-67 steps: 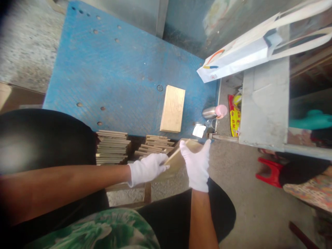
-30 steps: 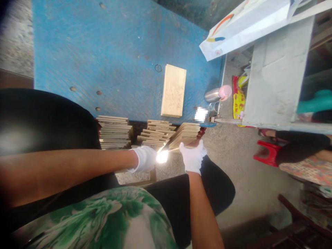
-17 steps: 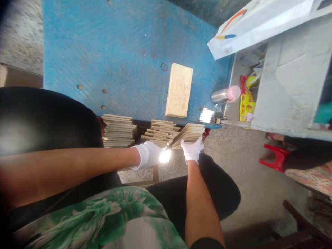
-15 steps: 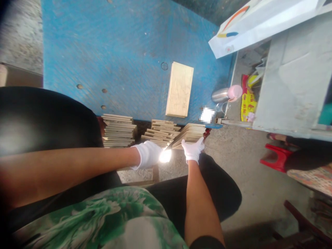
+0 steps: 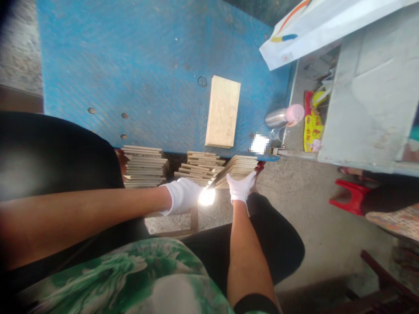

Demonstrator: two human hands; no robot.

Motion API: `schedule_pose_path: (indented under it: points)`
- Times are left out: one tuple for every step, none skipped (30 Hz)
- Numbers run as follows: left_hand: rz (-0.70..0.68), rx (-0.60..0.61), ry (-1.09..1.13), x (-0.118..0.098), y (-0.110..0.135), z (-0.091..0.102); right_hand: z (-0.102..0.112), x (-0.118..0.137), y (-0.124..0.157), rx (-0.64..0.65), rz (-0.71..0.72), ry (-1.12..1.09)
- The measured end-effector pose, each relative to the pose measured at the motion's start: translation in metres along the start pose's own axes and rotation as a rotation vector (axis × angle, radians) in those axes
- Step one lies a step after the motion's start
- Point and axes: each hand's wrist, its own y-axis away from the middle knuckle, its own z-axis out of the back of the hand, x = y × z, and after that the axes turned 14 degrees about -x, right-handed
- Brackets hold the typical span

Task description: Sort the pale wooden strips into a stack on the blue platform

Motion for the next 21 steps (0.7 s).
schedule_pose_path:
  points:
    - [-0.011,0.018,-0.019,-0.001,0.0,0.001,0.002,0.003,0.0,-0.026,0.01,-0.008]
    - [-0.021,0.033,-0.042,-0.001,0.0,0.002,0.005,0.007,0.0,-0.058,0.022,-0.019]
    - [-0.028,0.045,-0.06,-0.002,-0.001,0.004,0.008,0.013,-0.001,-0.091,0.033,-0.032]
    - [-0.029,0.046,-0.069,-0.003,-0.001,0.005,0.011,0.019,-0.001,-0.119,0.041,-0.046]
    - [-0.025,0.046,-0.074,-0.003,-0.001,0.005,0.015,0.027,-0.002,-0.142,0.049,-0.061]
    - [-0.017,0.044,-0.074,-0.003,-0.001,0.006,0.018,0.036,-0.003,-0.158,0.059,-0.074]
    - [-0.006,0.041,-0.072,-0.004,-0.001,0.005,0.02,0.046,-0.004,-0.169,0.074,-0.089]
    - [0.004,0.038,-0.071,-0.004,-0.001,0.005,0.022,0.056,-0.005,-0.172,0.095,-0.104]
    - [0.012,0.037,-0.074,-0.003,-0.002,0.004,0.023,0.067,-0.006,-0.169,0.122,-0.119]
    - [0.018,0.035,-0.082,-0.003,-0.002,0.003,0.023,0.079,-0.006,-0.162,0.158,-0.135]
    - [0.021,0.031,-0.09,-0.002,-0.003,0.002,0.022,0.09,-0.006,-0.15,0.2,-0.153]
    - [0.023,0.023,-0.095,-0.002,-0.004,0.002,0.021,0.102,-0.006,-0.134,0.247,-0.174]
    - [0.024,0.017,-0.093,-0.001,-0.005,0.001,0.019,0.114,-0.006,-0.118,0.294,-0.193]
    - [0.027,0.013,-0.088,0.0,-0.006,0.001,0.018,0.125,-0.005,-0.105,0.336,-0.206]
    - [0.03,0.01,-0.081,0.0,-0.007,0.0,0.016,0.135,-0.005,-0.091,0.365,-0.208]
    - [0.038,0.01,-0.075,0.001,-0.008,-0.001,0.014,0.145,-0.004,-0.069,0.379,-0.197]
    - [0.045,0.01,-0.072,0.001,-0.008,-0.003,0.012,0.153,-0.004,-0.043,0.38,-0.174]
    - [0.051,0.005,-0.075,0.001,-0.009,-0.004,0.01,0.16,-0.004,-0.017,0.372,-0.142]
    - [0.051,-0.005,-0.085,0.001,-0.009,-0.007,0.008,0.166,-0.004,0.009,0.358,-0.108]
    - [0.042,-0.015,-0.102,0.001,-0.009,-0.008,0.006,0.17,-0.005,0.03,0.345,-0.077]
    - [0.027,-0.018,-0.125,0.002,-0.008,-0.01,0.005,0.173,-0.006,0.043,0.337,-0.051]
